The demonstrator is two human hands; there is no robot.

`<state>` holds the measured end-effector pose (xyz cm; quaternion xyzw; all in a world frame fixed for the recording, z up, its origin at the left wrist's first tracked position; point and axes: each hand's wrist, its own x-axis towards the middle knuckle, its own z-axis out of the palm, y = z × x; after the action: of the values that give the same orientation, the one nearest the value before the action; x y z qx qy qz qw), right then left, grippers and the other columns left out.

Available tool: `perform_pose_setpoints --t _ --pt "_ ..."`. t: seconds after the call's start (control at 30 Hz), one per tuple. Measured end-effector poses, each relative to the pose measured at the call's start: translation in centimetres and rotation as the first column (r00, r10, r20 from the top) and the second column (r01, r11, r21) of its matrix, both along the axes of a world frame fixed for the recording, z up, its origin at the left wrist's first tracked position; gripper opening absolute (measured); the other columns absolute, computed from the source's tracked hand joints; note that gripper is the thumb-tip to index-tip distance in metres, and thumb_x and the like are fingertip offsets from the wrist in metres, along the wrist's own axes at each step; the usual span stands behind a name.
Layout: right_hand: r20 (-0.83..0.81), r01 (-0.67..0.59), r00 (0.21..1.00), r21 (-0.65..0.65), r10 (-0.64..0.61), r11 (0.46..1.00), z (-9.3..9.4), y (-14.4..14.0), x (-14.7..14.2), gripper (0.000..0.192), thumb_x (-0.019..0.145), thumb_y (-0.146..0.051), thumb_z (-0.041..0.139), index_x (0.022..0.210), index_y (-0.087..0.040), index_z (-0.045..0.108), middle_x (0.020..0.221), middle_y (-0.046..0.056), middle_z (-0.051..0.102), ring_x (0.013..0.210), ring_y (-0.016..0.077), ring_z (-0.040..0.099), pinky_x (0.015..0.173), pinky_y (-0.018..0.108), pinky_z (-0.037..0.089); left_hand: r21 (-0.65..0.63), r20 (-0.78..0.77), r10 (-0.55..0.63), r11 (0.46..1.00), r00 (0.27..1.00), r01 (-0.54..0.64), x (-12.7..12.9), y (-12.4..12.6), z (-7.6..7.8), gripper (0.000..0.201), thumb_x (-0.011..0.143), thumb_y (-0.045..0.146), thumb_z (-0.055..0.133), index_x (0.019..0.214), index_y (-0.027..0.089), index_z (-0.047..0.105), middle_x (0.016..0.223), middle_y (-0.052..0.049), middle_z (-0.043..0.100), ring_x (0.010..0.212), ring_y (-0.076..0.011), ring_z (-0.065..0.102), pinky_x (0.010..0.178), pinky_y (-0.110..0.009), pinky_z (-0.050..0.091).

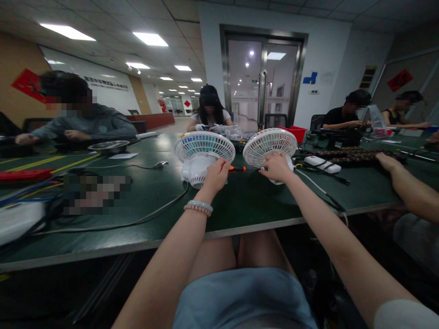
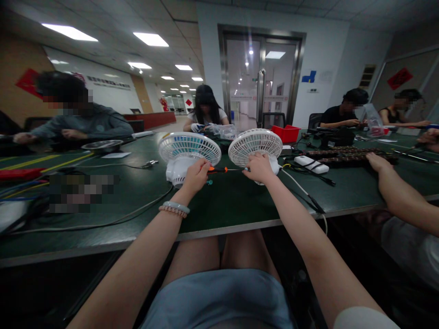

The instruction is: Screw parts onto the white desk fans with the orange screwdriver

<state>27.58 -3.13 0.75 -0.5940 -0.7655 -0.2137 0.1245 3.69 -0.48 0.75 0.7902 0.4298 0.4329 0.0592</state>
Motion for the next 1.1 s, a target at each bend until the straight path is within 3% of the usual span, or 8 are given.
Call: perform_pose_setpoints --t 1.1 --pt "0.003 -0.009 1.000 0.013 0.009 1.000 -0.19 0.18 0.13 0.039 0.083 -0.048 0.043 0.089 -0.022 0.071 0.104 0.010 0.059 0.103 0.0287 0.040 0.085 0.045 0.026 0.011 -0.009 0.005 1.000 1.000 -0.005 -0.06 0.24 -0.14 0.030 0.085 0.038 0.034 0.082 0.018 0.055 0.069 -0.002 0.057 0.069 -0.0164 0.053 0.065 -0.028 0.039"
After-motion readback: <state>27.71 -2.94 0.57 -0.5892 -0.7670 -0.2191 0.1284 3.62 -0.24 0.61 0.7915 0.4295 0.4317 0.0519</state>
